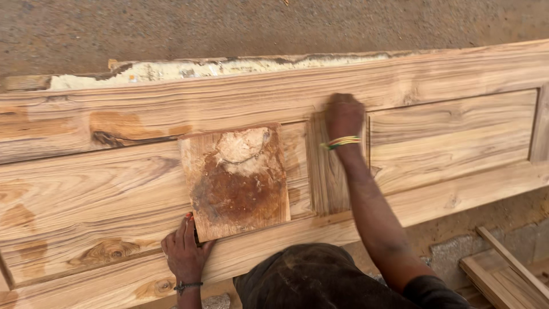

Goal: The person sands a large wooden door lying on the ground using a sanding block. They systematically rub the surface, including the raised panels and edges, to smooth the wood.

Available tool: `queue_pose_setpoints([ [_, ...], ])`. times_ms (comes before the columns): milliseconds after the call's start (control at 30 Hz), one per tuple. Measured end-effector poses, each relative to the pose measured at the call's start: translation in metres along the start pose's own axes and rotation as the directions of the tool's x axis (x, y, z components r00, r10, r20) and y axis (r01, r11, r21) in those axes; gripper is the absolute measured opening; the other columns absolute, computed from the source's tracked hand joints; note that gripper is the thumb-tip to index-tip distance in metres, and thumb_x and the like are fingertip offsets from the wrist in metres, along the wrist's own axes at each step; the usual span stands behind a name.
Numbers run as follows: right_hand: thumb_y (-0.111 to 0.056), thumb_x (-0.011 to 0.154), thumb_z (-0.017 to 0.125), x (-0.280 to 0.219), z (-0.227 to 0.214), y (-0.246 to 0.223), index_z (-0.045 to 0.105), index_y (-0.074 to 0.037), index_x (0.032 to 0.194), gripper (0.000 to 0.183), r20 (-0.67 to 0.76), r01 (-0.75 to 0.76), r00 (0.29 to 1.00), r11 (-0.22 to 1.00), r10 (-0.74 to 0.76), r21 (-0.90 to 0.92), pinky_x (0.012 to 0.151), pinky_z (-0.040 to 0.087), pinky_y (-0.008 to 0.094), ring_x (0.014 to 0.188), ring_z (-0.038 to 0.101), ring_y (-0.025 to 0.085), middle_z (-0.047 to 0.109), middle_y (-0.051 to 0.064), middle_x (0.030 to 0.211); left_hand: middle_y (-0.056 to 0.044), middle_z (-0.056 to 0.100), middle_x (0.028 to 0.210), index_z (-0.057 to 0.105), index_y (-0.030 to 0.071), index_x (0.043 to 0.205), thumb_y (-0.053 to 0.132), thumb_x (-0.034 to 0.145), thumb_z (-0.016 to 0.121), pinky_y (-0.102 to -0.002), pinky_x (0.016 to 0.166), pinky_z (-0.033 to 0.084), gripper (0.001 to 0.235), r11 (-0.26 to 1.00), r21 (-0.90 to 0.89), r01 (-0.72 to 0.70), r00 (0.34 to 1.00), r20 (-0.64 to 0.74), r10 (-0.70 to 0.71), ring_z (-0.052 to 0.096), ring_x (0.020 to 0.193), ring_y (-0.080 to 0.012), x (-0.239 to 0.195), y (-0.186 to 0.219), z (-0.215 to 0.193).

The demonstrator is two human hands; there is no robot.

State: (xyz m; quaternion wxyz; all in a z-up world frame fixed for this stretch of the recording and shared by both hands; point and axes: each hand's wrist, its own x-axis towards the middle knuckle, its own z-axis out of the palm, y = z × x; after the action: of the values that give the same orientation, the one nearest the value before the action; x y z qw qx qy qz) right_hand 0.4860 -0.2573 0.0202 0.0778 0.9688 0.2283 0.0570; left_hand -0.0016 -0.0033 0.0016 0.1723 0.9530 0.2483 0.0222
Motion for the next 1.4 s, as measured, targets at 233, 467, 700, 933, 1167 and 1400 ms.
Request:
queue_pose_setpoints([
  [233, -0.009, 0.096, 0.065, -0.015, -0.037, -0.104, 0.072, -0.003, 0.105, 0.013, -0.067, 0.098, 0.994, 0.952, -0.082, 0.29, 0.079, 0.051, 0.042, 0.087, 0.067, 0.026, 0.072, 0.012, 0.092, -0.007, 0.061, 0.14, 0.054, 0.01, 0.14, 0.053, 0.059, 0.087, -0.049, 0.099, 0.044, 0.097, 1.0, -0.006, 0.007, 1.0, -0.003, -0.007, 0.057, 0.106, -0.0308, 0.007, 0.006, -0.009],
  [467, -0.013, 0.104, 0.067, 0.026, -0.05, -0.036, 0.077, -0.015, 0.112, 0.012, -0.156, 0.295, 0.954, 0.722, -0.255, 0.626, 0.09, 0.055, 0.037, 0.098, 0.07, 0.019, 0.076, 0.005, 0.108, -0.007, 0.062, 0.142, 0.054, 0.008, 0.143, 0.048, 0.058, 0.087, -0.049, 0.097, 0.044, 0.1, 1.0, 0.004, -0.018, 0.999, -0.037, 0.018, 0.058, 0.104, -0.031, 0.015, 0.013, -0.02],
  [700, -0.013, 0.097, 0.07, 0.03, -0.071, 0.001, 0.079, -0.022, 0.11, 0.018, 0.073, 0.565, 0.773, 0.736, -0.63, 0.373, 0.092, 0.044, 0.04, 0.103, 0.066, 0.018, 0.077, -0.002, 0.113, -0.009, 0.062, 0.14, 0.056, 0.007, 0.138, 0.053, 0.065, 0.087, -0.051, 0.098, 0.045, 0.091, 0.999, -0.008, -0.036, 0.991, -0.129, 0.035, 0.058, 0.106, -0.0319, 0.012, 0.014, -0.01],
  [933, -0.016, 0.089, 0.068, -0.021, -0.079, 0.059, 0.08, -0.019, 0.11, 0.024, 0.069, 0.669, 0.697, 0.681, -0.714, 0.297, 0.091, 0.042, 0.037, 0.106, 0.066, 0.016, 0.077, -0.004, 0.113, -0.007, 0.061, 0.142, 0.058, 0.009, 0.136, 0.049, 0.057, 0.091, -0.05, 0.101, 0.046, 0.095, 1.0, 0.029, -0.004, 0.996, -0.087, 0.007, 0.059, 0.108, -0.0305, 0.004, 0.008, -0.004],
  [1167, -0.016, 0.101, 0.071, 0.049, -0.068, 0.008, 0.08, -0.023, 0.108, 0.012, -0.144, 0.812, 0.553, 0.492, -0.82, 0.315, 0.097, 0.045, 0.037, 0.108, 0.066, 0.014, 0.077, -0.005, 0.11, 0.0, 0.061, 0.145, 0.062, 0.014, 0.137, 0.044, 0.051, 0.093, -0.047, 0.106, 0.047, 0.096, 0.995, 0.068, 0.067, 0.996, -0.069, -0.062, 0.059, 0.111, -0.026, 0.005, 0.014, -0.007],
  [1400, -0.011, 0.091, 0.068, 0.063, -0.075, 0.039, 0.08, -0.023, 0.11, 0.025, -0.084, 0.872, 0.447, 0.413, -0.891, 0.263, 0.096, 0.045, 0.034, 0.119, 0.065, 0.014, 0.076, -0.009, 0.119, 0.0, 0.061, 0.144, 0.064, 0.012, 0.135, 0.054, 0.044, 0.091, -0.047, 0.105, 0.046, 0.103, 0.982, 0.14, 0.124, 0.992, -0.051, -0.118, 0.057, 0.104, -0.0252, 0.002, 0.014, -0.002],
])
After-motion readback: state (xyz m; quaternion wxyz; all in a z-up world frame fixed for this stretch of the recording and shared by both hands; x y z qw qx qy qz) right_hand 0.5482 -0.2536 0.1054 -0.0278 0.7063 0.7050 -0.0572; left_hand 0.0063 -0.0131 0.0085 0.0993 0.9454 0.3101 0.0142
